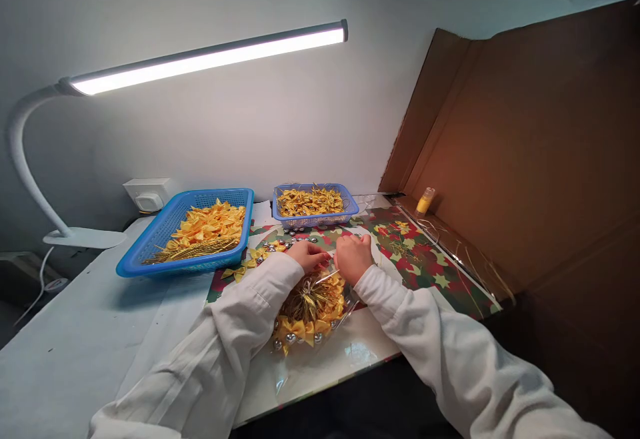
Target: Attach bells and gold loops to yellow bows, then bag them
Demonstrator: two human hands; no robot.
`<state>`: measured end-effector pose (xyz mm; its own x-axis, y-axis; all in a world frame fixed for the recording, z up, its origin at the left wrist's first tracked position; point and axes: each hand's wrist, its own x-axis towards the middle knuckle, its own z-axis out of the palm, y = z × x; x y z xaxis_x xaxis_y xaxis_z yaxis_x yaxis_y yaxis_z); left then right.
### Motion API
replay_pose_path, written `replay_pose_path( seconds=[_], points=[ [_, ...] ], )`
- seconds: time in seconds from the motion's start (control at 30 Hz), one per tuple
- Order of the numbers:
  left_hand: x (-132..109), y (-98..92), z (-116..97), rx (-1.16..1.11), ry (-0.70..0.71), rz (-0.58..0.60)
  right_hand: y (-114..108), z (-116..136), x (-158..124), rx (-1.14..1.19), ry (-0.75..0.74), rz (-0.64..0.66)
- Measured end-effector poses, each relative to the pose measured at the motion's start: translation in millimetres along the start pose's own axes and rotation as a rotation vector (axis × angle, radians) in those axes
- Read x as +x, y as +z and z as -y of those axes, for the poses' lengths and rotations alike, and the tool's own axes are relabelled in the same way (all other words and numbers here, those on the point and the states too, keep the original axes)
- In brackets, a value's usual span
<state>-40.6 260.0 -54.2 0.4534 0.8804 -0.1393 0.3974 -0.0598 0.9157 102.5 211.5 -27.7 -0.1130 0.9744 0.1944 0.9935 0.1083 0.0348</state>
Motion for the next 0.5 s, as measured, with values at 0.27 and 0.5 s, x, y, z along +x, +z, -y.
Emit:
replay_pose_path(
  seconds=[0.27,0.5],
  points=[
    [-2,-11.9,2,-0.011,-0.069,-0.149,15,-36,10,-0.024,0.152,-0.012],
    [-2,-16.0,2,-0.110,-0.187,-0.287,11,-105,2,-0.040,0.436,-0.063]
  ],
)
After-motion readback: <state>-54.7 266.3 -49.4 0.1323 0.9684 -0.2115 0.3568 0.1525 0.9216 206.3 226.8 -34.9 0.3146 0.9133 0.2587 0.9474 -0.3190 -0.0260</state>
